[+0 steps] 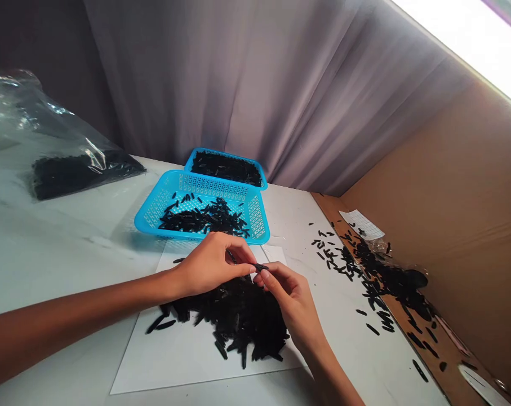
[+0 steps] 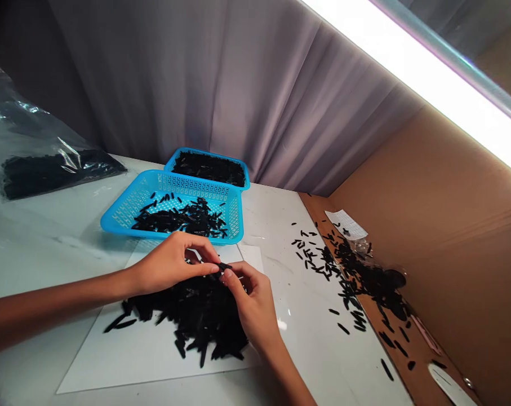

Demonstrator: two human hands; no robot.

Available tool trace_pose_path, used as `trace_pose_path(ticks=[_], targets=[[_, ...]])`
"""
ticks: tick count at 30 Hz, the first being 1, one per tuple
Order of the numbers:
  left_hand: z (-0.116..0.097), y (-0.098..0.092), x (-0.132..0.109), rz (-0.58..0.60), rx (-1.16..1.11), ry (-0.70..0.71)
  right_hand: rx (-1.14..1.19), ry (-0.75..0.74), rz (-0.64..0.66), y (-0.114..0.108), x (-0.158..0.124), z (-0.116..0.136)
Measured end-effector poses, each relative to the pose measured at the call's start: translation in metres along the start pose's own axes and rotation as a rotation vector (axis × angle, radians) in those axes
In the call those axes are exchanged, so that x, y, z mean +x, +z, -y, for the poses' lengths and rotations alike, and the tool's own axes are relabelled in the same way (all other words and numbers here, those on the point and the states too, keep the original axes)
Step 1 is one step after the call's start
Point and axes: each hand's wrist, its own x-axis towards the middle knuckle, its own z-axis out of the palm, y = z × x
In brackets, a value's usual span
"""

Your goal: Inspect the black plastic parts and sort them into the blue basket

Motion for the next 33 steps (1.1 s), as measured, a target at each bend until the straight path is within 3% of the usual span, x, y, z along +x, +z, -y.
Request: trace_pose_path(ticks=[9, 13, 28, 33], targets=[[0.0039, 0.0011, -0.0011, 0.04, 0.001, -0.012, 0.006, -0.014, 0.042, -0.0003, 0.0, -0.0012], [0.0026, 0.0007, -0.0005, 0.006, 0.019, -0.022, 0.013, 0.0, 0.023, -0.0003, 0.0002, -0.0001], [0.0046, 0.0029, 0.0001, 0.01, -0.132, -0.1, 0.006, -0.015, 0.061, 0.0025, -0.0003, -0.0025], [0.0017, 0.0017, -0.002, 0.039, -0.048, 0.005, -0.033, -0.029, 0.054, 0.0021, -0.0009, 0.0003]])
